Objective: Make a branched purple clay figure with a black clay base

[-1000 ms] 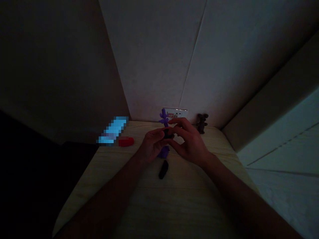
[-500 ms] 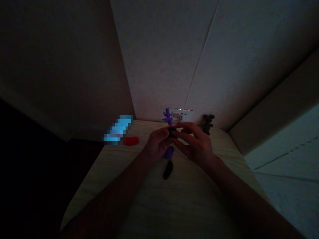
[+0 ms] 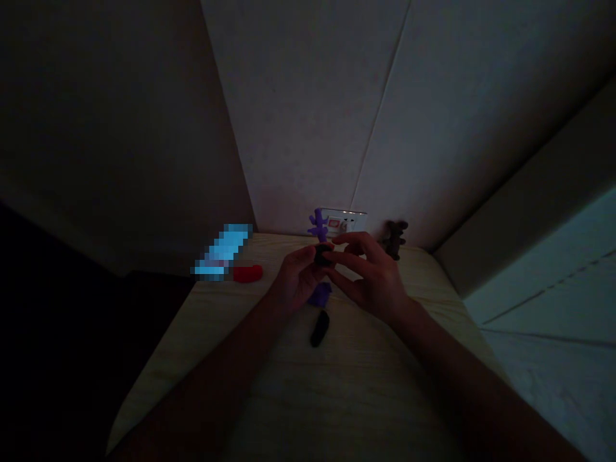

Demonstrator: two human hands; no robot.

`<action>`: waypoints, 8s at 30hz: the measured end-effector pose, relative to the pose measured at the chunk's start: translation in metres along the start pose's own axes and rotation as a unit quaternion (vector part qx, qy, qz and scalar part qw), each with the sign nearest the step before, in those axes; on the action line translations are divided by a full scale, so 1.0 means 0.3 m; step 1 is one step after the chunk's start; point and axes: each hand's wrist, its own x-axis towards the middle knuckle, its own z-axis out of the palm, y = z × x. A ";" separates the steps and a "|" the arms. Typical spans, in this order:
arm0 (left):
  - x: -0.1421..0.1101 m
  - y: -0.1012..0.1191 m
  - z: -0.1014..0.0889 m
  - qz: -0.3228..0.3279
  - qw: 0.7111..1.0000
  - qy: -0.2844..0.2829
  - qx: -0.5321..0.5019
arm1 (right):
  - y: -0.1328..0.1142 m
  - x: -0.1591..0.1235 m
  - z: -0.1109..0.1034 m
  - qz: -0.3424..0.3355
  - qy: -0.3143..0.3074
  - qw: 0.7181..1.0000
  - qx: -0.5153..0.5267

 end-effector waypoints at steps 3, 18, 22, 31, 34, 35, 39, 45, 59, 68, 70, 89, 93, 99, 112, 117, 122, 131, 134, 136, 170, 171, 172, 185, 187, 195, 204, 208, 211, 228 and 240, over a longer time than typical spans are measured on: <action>0.001 -0.002 0.005 -0.006 1.000 0.011 0.000 | 0.005 0.000 -0.004 -0.005 -0.001 1.000 0.002; -0.004 0.020 0.046 -0.052 0.993 0.092 -0.046 | 0.001 0.007 -0.019 0.036 0.037 0.997 0.061; -0.003 0.016 0.040 -0.060 0.994 0.083 -0.043 | 0.001 0.012 -0.025 -0.009 0.018 0.999 0.036; -0.007 0.001 0.014 -0.083 0.995 0.025 -0.048 | -0.002 0.006 -0.027 -0.067 -0.008 0.996 -0.057; -0.010 0.003 0.018 -0.091 0.995 0.016 -0.046 | -0.003 0.004 -0.028 -0.074 -0.012 0.994 -0.077; -0.010 0.003 0.020 -0.092 0.995 0.017 -0.045 | -0.004 0.004 -0.028 -0.076 -0.011 0.994 -0.083; -0.001 0.002 0.022 -0.093 0.994 0.034 -0.035 | -0.007 0.010 -0.031 -0.090 -0.023 0.990 -0.108; 0.001 -0.010 0.019 -0.081 0.995 0.053 0.010 | -0.003 0.020 -0.049 -0.102 -0.070 0.982 -0.143; -0.011 -0.021 0.020 -0.074 0.996 0.035 -0.035 | 0.028 0.004 -0.044 -0.077 -0.075 0.991 -0.083; -0.014 -0.026 0.019 -0.048 0.998 0.013 -0.030 | 0.021 0.009 -0.036 -0.072 -0.036 0.993 -0.089; -0.013 -0.030 0.020 -0.048 0.999 0.012 -0.021 | 0.020 0.010 -0.036 -0.059 -0.053 0.992 -0.099; -0.012 -0.029 0.015 0.001 1.000 -0.018 0.017 | -0.070 0.003 0.027 0.130 0.055 0.990 0.030; -0.013 -0.022 0.016 0.011 1.000 -0.024 0.017 | -0.067 0.008 0.021 0.122 0.049 0.990 0.056; -0.015 0.001 0.026 0.005 1.000 -0.014 -0.014 | -0.037 0.020 -0.013 0.090 0.015 0.994 0.058; -0.010 0.005 0.001 0.023 0.999 -0.028 0.021 | -0.046 0.022 -0.014 0.074 -0.023 0.997 -0.014; -0.009 0.007 0.010 0.028 0.999 -0.034 0.011 | -0.023 0.021 -0.037 0.022 -0.034 0.998 -0.051; -0.009 0.008 0.009 0.026 0.999 -0.023 0.013 | -0.019 0.022 -0.046 -0.032 -0.030 0.990 -0.138; -0.005 0.005 0.005 0.033 0.999 -0.013 0.014 | -0.040 0.017 -0.018 0.000 -0.032 0.989 -0.141; -0.005 0.005 0.005 0.031 0.999 -0.019 0.010 | -0.040 0.017 -0.009 0.015 -0.012 0.998 -0.059; -0.005 0.005 0.002 0.028 0.999 -0.019 0.010 | -0.039 0.018 -0.006 0.031 -0.008 0.999 -0.030; -0.013 0.002 -0.005 0.028 0.999 -0.011 0.027 | -0.052 0.008 0.014 -0.008 0.002 0.992 -0.124; -0.014 0.003 -0.003 0.028 0.999 -0.013 0.028 | -0.050 0.009 0.014 -0.005 0.005 0.995 -0.101; -0.014 0.003 -0.002 0.029 0.999 -0.016 0.027 | -0.049 0.009 0.014 -0.002 0.009 0.997 -0.082; -0.010 -0.006 -0.019 0.021 0.999 -0.021 0.022 | -0.057 0.023 -0.005 -0.011 0.003 0.993 -0.119; -0.010 -0.005 -0.015 0.019 0.999 -0.028 0.017 | -0.056 0.022 -0.010 -0.015 0.013 0.993 -0.115; -0.007 0.001 -0.016 0.020 1.000 -0.010 0.021 | -0.046 0.013 -0.012 -0.009 0.040 0.994 -0.097; -0.019 0.019 -0.001 -0.002 1.000 -0.004 -0.008 | -0.012 0.042 -0.058 0.202 0.112 0.972 0.032; -0.028 0.029 0.006 -0.023 1.000 -0.004 -0.018 | 0.021 0.044 -0.040 0.449 0.051 0.865 0.217; -0.031 0.029 0.002 -0.035 0.999 -0.017 -0.022 | 0.018 0.042 -0.014 0.544 -0.001 0.757 0.361; -0.028 0.007 -0.029 -0.081 0.993 -0.089 -0.010 | 0.001 0.028 0.038 0.581 0.012 0.621 0.526; -0.028 0.000 -0.034 -0.099 0.993 -0.065 0.004 | 0.021 0.016 0.034 0.558 -0.010 0.713 0.424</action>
